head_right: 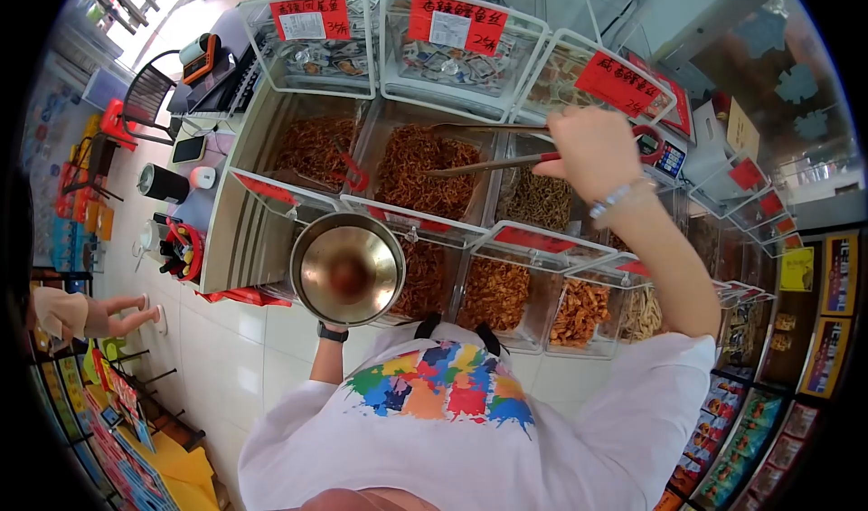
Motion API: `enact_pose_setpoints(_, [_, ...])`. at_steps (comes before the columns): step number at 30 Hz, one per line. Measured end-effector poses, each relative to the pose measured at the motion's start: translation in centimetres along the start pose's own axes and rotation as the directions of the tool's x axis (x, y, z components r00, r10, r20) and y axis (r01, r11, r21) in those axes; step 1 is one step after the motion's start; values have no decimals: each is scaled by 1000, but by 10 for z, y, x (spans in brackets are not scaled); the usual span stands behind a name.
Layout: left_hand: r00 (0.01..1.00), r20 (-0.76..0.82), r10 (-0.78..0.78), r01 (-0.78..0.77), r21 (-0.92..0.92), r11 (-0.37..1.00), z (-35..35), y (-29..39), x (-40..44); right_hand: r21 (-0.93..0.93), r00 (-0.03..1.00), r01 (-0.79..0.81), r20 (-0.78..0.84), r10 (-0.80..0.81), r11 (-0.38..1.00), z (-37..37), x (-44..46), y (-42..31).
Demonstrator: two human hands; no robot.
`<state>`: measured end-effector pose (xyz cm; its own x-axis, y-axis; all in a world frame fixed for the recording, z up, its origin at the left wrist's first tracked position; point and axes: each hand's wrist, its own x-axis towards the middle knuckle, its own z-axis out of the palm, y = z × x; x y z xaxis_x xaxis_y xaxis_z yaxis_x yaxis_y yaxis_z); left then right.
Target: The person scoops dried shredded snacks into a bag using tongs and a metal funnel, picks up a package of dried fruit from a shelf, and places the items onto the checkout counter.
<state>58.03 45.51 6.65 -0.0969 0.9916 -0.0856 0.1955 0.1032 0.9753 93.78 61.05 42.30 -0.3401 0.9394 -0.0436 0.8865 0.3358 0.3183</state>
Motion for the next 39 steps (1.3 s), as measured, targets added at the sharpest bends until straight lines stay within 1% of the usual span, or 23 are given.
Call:
enact_pose_setpoints(1, [1000, -5, -14, 14, 10, 1000, -2, -4, -1, -48, 989, -67, 130, 73, 997, 25, 13, -3])
enact_pose_setpoints(2, [1000, -8, -25, 25, 22, 999, -3, -8, -3, -70, 972, -53, 225, 67, 996, 47, 26, -8])
enact_pose_setpoints(4, [999, -18, -46, 47, 39, 998, -3, -14, -5, -19, 971, -12, 239, 16, 1000, 106, 49, -18])
enact_pose_setpoints(6, [998, -25, -63, 64, 54, 996, -4, -20, -6, 12, 942, 33, 334, -35, 999, 146, 73, -38])
enact_pose_setpoints(8, [997, -29, -72, 74, 61, 995, -3, -25, -5, 21, 866, 20, 499, -28, 1000, 172, 99, -63])
enact_pose_setpoints(11, [996, -36, -86, 88, 66, 994, -2, -31, -5, -31, 862, 28, 507, -9, 999, 201, 118, -99])
enact_pose_setpoints(13, [995, -41, -89, 92, 67, 993, -1, -34, -4, -198, 889, 22, 452, 72, 980, 206, 120, -114])
enact_pose_setpoints(14, [995, -44, -89, 92, 72, 993, 0, -37, -3, -196, 888, 28, 455, 65, 980, 209, 125, -115])
enact_pose_setpoints(16, [994, -44, -96, 100, 80, 992, 1, -40, -3, -91, 819, 28, 573, 30, 995, 213, 137, -114])
enact_pose_setpoints(17, [995, -41, -95, 98, 83, 992, 1, -41, -3, -88, 817, 27, 575, 29, 996, 211, 140, -113])
enact_pose_setpoints(19, [995, -35, -89, 92, 87, 992, 2, -44, -1, -29, 831, 92, 553, -60, 995, 206, 142, -110])
enact_pose_setpoints(20, [996, -31, -84, 86, 87, 993, 2, -44, 1, -27, 830, 84, 556, -55, 996, 207, 142, -106])
enact_pose_setpoints(22, [997, -23, -73, 75, 86, 993, 4, -45, 4, 35, 844, 130, 520, -129, 991, 207, 140, -94])
enact_pose_setpoints(26, [998, -23, -63, 65, 86, 994, 5, -46, 8, 86, 841, 97, 525, -128, 992, 193, 121, -74])
enact_pose_setpoints(29, [998, -26, -63, 65, 90, 994, 6, -46, 8, 68, 863, 140, 482, -155, 988, 181, 104, -63])
enact_pose_setpoints(30, [998, -28, -64, 66, 90, 994, 7, -47, 8, 67, 860, 142, 485, -157, 988, 179, 100, -61])
enact_pose_setpoints(32, [997, -31, -72, 75, 102, 992, 6, -49, 7, 43, 823, 98, 558, -106, 994, 169, 92, -56])
enact_pose_setpoints(33, [996, -30, -79, 81, 110, 991, 5, -49, 5, 52, 776, 79, 624, -94, 996, 166, 92, -58])
enact_pose_setpoints(34, [996, -32, -80, 83, 113, 990, 4, -50, 4, 53, 774, 78, 626, -94, 996, 168, 91, -62])
enact_pose_setpoints(36, [996, -32, -85, 88, 117, 989, 4, -52, 2, 15, 852, 104, 514, -97, 994, 180, 86, -75])
enact_pose_setpoints(37, [996, -32, -89, 92, 121, 988, 4, -53, 1, -42, 884, 109, 462, -77, 993, 189, 86, -88])
enact_pose_setpoints(38, [995, -32, -94, 97, 128, 987, 3, -53, 0, -44, 883, 106, 463, -73, 993, 203, 87, -99])
enact_pose_setpoints(39, [995, -33, -94, 97, 131, 987, 3, -55, 0, -126, 940, 66, 340, -20, 990, 213, 89, -111])
